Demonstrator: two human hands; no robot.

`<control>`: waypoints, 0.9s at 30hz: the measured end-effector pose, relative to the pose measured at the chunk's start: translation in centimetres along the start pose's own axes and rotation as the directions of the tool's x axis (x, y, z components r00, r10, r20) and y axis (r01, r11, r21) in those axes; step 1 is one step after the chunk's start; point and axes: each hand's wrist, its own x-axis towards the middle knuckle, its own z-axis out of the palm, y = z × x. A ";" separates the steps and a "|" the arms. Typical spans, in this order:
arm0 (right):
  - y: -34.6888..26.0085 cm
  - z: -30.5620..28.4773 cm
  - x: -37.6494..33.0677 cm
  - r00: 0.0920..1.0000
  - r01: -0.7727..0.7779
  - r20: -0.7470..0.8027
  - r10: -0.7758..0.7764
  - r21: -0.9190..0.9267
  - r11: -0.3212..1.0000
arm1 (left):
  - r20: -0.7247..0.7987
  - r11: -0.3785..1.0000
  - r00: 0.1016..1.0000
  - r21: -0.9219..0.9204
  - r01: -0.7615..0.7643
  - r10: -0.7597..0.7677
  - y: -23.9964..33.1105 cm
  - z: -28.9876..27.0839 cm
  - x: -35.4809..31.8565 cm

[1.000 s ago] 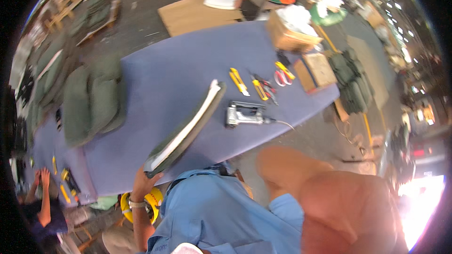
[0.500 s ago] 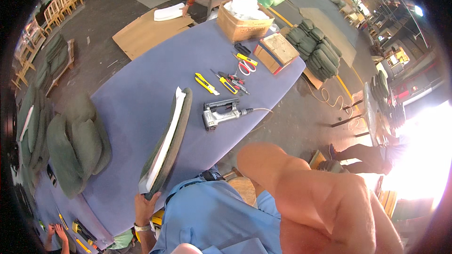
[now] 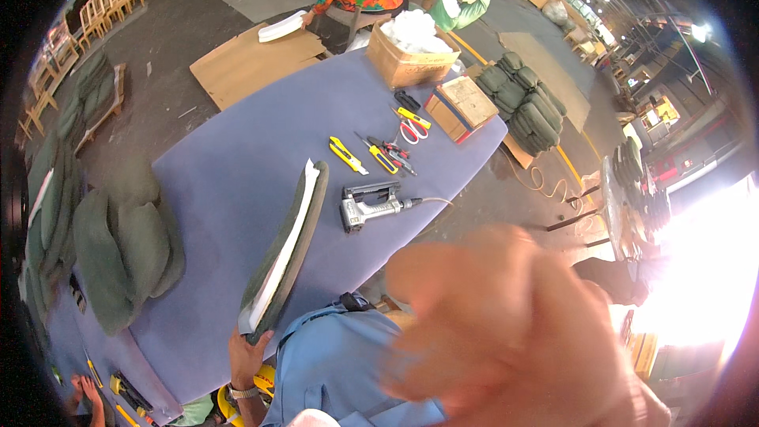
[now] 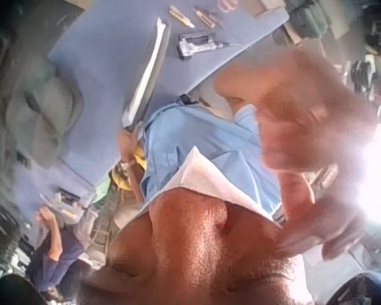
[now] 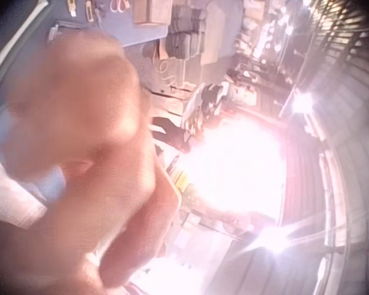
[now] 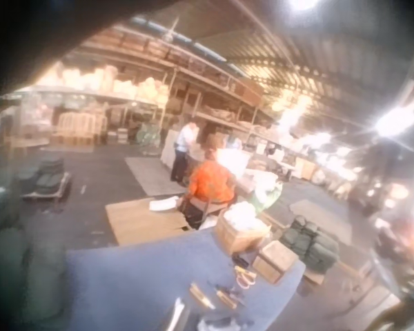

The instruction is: The person repeatedly picks up green fabric-covered cushions, opens the zipper, and inspects the interior foam. They handle multiple cushions one at a time, turning them over and checking the seams and zipper closure.

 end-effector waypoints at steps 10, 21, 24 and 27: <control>-0.3 1.1 -1.1 0.997 0.005 0.079 -0.004 -0.018 1.000 | 0.025 1.000 1.000 0.013 -0.010 0.010 -0.4 -0.3 -0.2; 0.7 1.3 -1.9 0.998 0.031 0.047 -0.030 -0.001 1.000 | -0.002 0.997 1.000 0.076 0.026 -0.026 -0.5 -0.5 -0.3; 0.4 1.3 -1.9 0.999 0.019 0.048 -0.019 -0.017 1.000 | 0.031 0.999 0.999 -0.011 0.039 -0.039 -1.1 -0.2 0.0; 0.8 1.6 -2.1 0.998 0.031 0.050 -0.031 -0.001 1.000 | -0.006 0.999 1.000 -0.053 -0.003 0.002 -0.9 -0.1 -0.1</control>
